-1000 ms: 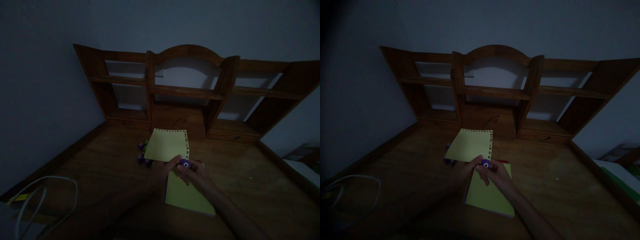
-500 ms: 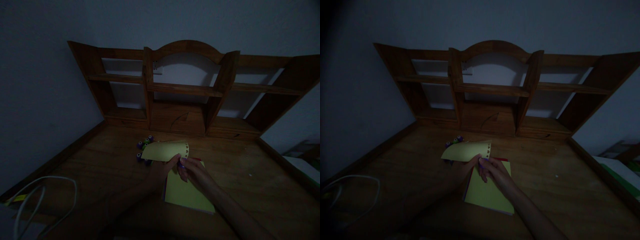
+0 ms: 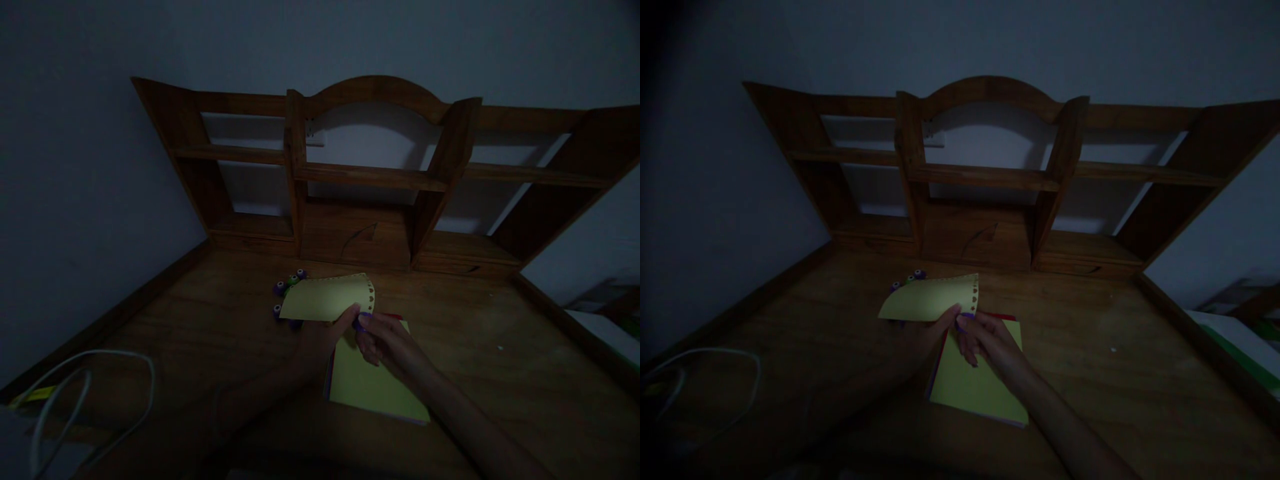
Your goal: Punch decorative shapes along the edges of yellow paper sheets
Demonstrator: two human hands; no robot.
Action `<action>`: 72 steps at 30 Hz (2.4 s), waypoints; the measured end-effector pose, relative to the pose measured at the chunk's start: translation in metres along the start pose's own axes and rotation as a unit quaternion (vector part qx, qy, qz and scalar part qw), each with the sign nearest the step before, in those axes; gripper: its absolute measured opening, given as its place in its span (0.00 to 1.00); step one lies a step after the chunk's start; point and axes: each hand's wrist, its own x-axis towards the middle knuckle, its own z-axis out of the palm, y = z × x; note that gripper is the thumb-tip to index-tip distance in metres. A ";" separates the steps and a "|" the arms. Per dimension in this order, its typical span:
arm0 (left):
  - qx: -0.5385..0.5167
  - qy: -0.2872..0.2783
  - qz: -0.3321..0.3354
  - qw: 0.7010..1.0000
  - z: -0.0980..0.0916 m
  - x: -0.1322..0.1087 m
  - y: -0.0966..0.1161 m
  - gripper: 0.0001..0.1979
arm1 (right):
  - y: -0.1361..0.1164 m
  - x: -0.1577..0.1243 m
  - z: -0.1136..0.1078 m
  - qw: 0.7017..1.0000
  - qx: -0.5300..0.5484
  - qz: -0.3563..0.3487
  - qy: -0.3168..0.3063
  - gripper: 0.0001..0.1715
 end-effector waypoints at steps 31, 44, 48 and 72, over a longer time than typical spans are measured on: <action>-0.117 -0.126 -0.064 0.983 0.000 0.015 -0.016 0.18 | -0.005 -0.004 -0.004 0.997 0.054 -0.027 0.043 0.21; -0.171 -0.177 -0.076 0.966 0.001 0.014 -0.025 0.11 | -0.007 -0.002 -0.001 0.991 0.032 -0.032 0.124 0.23; -0.190 -0.188 -0.089 0.959 0.001 0.016 -0.031 0.09 | -0.005 -0.002 -0.002 0.990 0.054 -0.041 0.123 0.15; -0.312 -0.185 -0.165 0.917 0.005 0.012 -0.032 0.15 | -0.013 -0.012 -0.008 0.994 0.055 -0.014 0.094 0.16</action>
